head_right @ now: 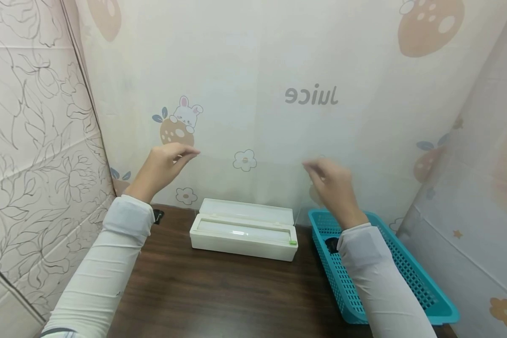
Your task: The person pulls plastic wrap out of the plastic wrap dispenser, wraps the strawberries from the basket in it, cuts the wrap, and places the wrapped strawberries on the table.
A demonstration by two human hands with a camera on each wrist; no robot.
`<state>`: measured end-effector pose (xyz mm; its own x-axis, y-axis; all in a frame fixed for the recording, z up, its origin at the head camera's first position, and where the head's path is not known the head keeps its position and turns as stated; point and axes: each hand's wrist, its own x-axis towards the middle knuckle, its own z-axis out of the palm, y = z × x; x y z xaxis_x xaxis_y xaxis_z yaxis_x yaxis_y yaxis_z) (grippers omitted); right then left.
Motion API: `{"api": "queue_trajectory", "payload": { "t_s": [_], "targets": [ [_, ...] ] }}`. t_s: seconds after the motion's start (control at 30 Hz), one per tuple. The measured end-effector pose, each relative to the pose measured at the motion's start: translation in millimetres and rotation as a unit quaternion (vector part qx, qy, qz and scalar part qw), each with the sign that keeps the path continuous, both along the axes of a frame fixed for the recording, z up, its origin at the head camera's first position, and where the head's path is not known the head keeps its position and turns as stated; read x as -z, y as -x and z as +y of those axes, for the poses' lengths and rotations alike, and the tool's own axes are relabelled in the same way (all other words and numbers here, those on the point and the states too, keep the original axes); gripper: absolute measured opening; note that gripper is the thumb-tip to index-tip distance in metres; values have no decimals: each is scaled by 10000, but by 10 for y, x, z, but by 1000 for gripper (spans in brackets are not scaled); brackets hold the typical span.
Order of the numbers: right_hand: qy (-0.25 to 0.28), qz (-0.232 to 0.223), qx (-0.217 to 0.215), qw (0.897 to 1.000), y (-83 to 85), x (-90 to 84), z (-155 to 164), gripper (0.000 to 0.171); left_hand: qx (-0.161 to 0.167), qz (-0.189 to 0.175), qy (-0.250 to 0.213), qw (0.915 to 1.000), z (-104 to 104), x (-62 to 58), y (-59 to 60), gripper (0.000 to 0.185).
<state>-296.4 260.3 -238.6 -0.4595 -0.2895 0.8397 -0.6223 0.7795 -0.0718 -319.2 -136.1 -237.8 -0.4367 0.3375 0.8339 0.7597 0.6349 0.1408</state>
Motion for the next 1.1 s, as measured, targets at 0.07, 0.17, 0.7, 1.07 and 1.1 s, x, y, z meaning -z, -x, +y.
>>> {"api": "queue_trajectory", "payload": {
  "t_s": [0.07, 0.17, 0.7, 1.07, 1.1],
  "targets": [
    [2, 27, -11, 10000, -7, -16, 1, 17, -16, 27, 8, 10000, 4, -13, -3, 16],
    [18, 58, -43, 10000, -17, -34, -4, 17, -17, 81, 2, 10000, 7, -25, -13, 16],
    [84, 201, -133, 9997, -31, -92, -6, 17, -36, 404, -130, 9991, 16, -44, -44, 17],
    [79, 253, -167, 9995, -53, -130, -17, 16, -3, 655, -282, 9975, 20, -49, -35, 16],
    [79, 258, -173, 9995, -55, -133, -18, 16, -12, 661, -288, 9974, 20, -51, -41, 16]
  ]
}}
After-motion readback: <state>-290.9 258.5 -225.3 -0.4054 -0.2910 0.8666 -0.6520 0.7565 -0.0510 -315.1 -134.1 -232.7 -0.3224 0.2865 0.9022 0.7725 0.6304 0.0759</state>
